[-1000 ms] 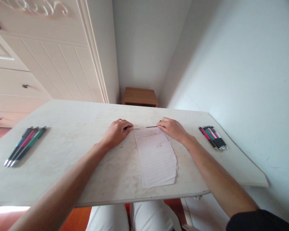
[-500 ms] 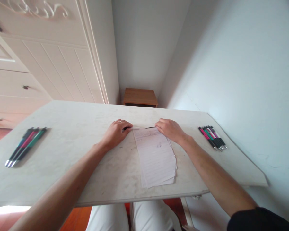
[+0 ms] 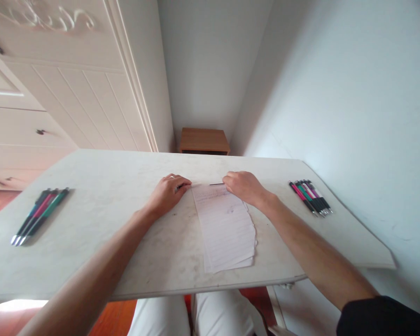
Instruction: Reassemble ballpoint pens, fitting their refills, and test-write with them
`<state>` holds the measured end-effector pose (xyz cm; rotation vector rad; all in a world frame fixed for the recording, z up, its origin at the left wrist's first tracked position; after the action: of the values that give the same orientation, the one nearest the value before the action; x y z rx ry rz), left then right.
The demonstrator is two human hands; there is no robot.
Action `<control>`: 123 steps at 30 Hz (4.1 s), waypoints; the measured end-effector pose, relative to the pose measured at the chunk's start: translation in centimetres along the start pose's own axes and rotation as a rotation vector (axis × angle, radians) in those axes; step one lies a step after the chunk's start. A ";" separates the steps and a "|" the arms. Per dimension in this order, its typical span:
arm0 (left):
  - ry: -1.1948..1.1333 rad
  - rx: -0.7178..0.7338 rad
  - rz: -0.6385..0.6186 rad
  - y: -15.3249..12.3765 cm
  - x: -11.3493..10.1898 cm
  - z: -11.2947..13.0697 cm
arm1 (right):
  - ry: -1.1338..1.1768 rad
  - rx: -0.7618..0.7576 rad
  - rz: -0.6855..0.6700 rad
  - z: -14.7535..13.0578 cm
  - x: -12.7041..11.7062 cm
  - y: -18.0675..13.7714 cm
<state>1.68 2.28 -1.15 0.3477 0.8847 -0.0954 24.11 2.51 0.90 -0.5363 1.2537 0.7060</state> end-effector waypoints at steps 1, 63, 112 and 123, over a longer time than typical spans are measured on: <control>-0.002 -0.001 0.000 0.0 0.0 0.0 | 0.000 -0.004 0.002 0.0 -0.1 0.0; -0.131 -0.124 0.028 0.1 -0.8 0.3 | 0.525 0.108 0.497 0.1 -0.7 -1.4; -0.231 -0.112 -0.013 -0.2 -0.3 0.6 | 0.662 -0.015 0.725 -1.8 -1.0 -1.3; -0.238 -0.091 -0.006 -0.3 -0.5 0.9 | 0.668 -0.040 0.743 -2.0 -0.6 -1.1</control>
<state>1.93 1.71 -0.32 0.2428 0.6523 -0.0994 23.55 0.23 1.00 -0.3322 2.1129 1.2277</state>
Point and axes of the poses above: each hand's wrist, its own y-axis towards the middle knuckle, its own x-axis out of the palm, z = x × y, the point moved 4 cm from there along y, towards the middle knuckle, and after that the axes turned 13 degrees about -x, right-handed, at the moved point
